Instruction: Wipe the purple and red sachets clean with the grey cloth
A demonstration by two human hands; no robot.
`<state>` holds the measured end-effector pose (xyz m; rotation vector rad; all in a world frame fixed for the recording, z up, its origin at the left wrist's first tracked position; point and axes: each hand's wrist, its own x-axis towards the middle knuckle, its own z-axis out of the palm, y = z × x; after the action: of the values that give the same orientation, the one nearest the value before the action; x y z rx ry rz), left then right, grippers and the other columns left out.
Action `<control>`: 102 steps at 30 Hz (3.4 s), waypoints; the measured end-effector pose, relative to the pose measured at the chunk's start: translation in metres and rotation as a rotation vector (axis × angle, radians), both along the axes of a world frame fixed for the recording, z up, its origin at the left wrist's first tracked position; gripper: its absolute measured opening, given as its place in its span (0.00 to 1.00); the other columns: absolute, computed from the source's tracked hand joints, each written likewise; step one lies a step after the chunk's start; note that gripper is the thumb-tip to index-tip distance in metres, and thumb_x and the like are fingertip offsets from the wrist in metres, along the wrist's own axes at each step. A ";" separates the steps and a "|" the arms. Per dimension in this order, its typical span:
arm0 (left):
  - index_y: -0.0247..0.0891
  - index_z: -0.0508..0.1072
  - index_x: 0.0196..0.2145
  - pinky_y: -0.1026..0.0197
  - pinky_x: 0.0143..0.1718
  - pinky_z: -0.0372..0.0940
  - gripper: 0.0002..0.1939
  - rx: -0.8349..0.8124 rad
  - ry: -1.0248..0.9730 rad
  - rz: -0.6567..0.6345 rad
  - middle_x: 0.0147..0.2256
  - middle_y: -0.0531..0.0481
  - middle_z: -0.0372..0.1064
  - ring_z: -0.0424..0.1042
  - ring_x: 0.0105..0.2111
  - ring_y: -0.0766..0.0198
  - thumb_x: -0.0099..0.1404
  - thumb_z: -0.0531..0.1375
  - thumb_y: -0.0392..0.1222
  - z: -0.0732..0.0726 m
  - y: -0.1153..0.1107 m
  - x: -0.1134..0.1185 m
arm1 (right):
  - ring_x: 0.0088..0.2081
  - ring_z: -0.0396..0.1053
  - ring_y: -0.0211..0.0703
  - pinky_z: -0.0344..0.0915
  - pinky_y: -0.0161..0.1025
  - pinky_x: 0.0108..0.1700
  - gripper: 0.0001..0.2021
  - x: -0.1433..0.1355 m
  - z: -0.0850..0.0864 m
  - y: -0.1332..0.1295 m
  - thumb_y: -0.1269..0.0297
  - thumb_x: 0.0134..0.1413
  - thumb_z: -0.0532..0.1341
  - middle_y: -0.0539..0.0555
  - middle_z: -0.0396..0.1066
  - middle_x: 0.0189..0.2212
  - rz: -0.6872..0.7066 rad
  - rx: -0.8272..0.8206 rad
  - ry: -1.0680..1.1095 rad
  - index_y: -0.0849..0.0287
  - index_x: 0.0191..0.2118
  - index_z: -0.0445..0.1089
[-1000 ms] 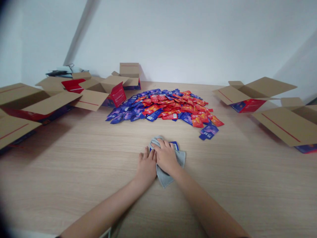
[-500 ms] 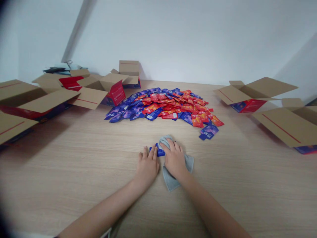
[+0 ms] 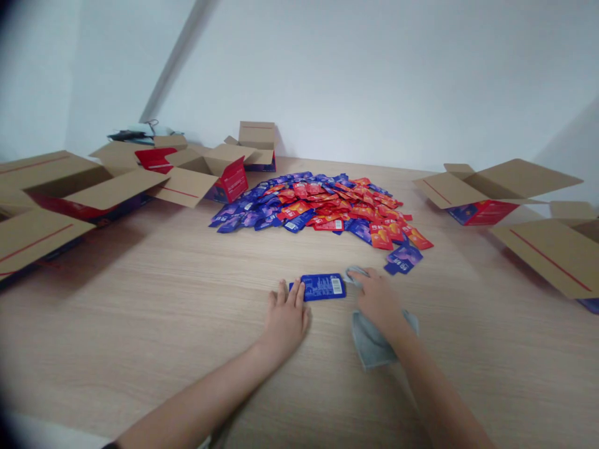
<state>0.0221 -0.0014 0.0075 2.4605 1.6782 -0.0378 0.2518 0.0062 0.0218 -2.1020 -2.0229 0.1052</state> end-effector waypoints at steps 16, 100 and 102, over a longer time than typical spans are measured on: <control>0.33 0.54 0.68 0.35 0.62 0.50 0.30 -0.034 0.060 -0.031 0.68 0.44 0.50 0.44 0.68 0.37 0.71 0.46 0.42 0.010 0.001 -0.001 | 0.59 0.58 0.51 0.55 0.49 0.57 0.23 -0.110 -0.022 0.012 0.68 0.60 0.53 0.53 0.60 0.64 0.218 0.126 0.001 0.45 0.60 0.67; 0.38 0.50 0.70 0.35 0.62 0.50 0.30 0.012 0.003 -0.010 0.70 0.48 0.45 0.45 0.68 0.39 0.73 0.43 0.47 -0.001 0.000 -0.004 | 0.42 0.73 0.47 0.67 0.45 0.50 0.17 -0.001 -0.001 0.000 0.73 0.46 0.54 0.53 0.78 0.39 -0.015 0.196 0.312 0.53 0.36 0.77; 0.38 0.50 0.70 0.35 0.62 0.51 0.30 0.020 0.002 -0.014 0.70 0.48 0.45 0.45 0.68 0.39 0.73 0.43 0.47 -0.002 0.000 -0.005 | 0.45 0.72 0.47 0.66 0.45 0.53 0.19 -0.017 0.012 0.011 0.73 0.46 0.54 0.54 0.77 0.43 0.009 0.287 0.362 0.55 0.42 0.76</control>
<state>0.0173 -0.0010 0.0057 2.4882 1.6701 -0.0251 0.2350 0.0175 0.0339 -1.7534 -1.7204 0.1716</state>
